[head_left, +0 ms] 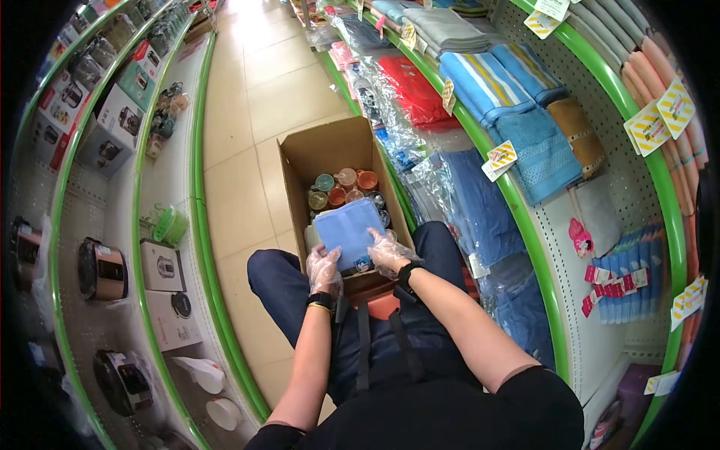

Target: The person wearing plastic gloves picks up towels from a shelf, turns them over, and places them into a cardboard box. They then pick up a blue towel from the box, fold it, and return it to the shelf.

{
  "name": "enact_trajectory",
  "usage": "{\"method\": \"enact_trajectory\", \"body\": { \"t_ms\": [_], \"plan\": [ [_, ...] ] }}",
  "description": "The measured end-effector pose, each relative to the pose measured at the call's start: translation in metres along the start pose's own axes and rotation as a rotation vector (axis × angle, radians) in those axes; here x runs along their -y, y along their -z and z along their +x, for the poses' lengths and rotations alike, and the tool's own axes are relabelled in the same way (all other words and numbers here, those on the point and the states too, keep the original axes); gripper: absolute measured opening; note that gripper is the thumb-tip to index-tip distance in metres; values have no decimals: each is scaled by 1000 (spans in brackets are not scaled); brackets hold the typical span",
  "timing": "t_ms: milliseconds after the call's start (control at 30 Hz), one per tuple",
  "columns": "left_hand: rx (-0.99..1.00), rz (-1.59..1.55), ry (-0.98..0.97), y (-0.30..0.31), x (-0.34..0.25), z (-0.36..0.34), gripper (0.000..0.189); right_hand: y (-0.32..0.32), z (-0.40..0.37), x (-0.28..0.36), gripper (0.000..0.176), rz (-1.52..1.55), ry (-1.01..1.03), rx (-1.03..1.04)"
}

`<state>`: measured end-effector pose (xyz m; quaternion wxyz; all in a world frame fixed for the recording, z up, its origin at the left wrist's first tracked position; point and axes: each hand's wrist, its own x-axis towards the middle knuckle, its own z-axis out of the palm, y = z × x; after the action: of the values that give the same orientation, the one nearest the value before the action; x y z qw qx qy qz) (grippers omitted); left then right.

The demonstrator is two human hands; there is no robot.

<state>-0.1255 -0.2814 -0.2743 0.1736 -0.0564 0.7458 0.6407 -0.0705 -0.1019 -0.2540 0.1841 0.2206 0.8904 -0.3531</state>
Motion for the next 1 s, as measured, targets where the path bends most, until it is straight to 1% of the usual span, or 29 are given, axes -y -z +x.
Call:
{"method": "enact_trajectory", "body": {
  "t_ms": [33,67,133,167,200,267,300,333,367,400,433,467,500,533,567,600,633,667,700,733,767,800,833,867,900,967,1000],
  "plan": [
    [-46,43,7,0,-7,0,49,11,-7,8,61,7,-20,-36],
    [-46,42,8,0,-13,-2,49,15,-5,8,61,6,-20,-36],
    [-25,195,55,1,-27,-10,42,19,-3,5,60,295,-61,-153],
    [-23,196,58,0,-29,-11,42,19,-5,5,60,315,-33,-251],
    [-33,163,49,-1,-30,-13,39,21,-5,4,60,316,-36,-249],
    [-43,132,39,0,-23,-11,37,26,-1,4,64,287,-84,-338],
    [-22,54,49,1,-14,-6,39,30,3,5,58,267,-144,-333],
    [-1,-24,60,2,-12,-5,41,33,8,2,58,269,-145,-332],
    [0,-23,60,1,-10,-6,41,37,12,-2,52,345,-171,-205],
    [-15,-127,82,0,-7,-6,40,41,17,-5,46,419,-195,-78],
    [-30,-230,102,-1,-7,-7,40,42,21,-4,41,383,-215,-26],
    [-28,-227,101,-2,3,-1,40,39,26,-9,41,386,-215,-27],
    [-137,-287,44,-4,13,5,37,37,30,-14,39,448,-159,-11],
    [-246,-347,-14,-6,6,4,34,38,31,-16,37,509,-102,5],
    [-245,-345,-16,-4,-1,2,34,37,29,-20,30,762,-57,118],
    [-200,-386,79,-1,-8,0,32,35,29,-21,30,764,-55,117],
    [-154,-428,173,0,-18,-3,30,35,29,-20,29,1010,-235,219],
    [-154,-427,172,7,-7,5,30,33,28,-20,29,1251,-422,323],
    [74,-524,354,18,8,19,33,32,27,-19,29,1252,-420,323],
    [308,-613,533,26,8,26,35,30,26,-19,27,1320,-482,349],
    [439,-649,547,30,10,30,31,28,26,-20,26,1387,-545,374],
    [440,-649,546,24,15,30,31,27,25,-21,26,1452,-609,400],
    [310,-748,517,8,-20,8,25,24,27,-26,28,1540,-579,432],
    [178,-844,486,-1,-40,-4,18,25,26,-28,28,1539,-579,431],
    [177,-845,486,0,-40,-4,18,26,22,-28,30,1534,-405,439],
    [291,-839,510,8,-35,0,19,31,13,-26,34,1505,-57,450],
    [292,-839,508,12,-32,1,19,35,6,-28,34,1504,-55,450]
  ]
}}
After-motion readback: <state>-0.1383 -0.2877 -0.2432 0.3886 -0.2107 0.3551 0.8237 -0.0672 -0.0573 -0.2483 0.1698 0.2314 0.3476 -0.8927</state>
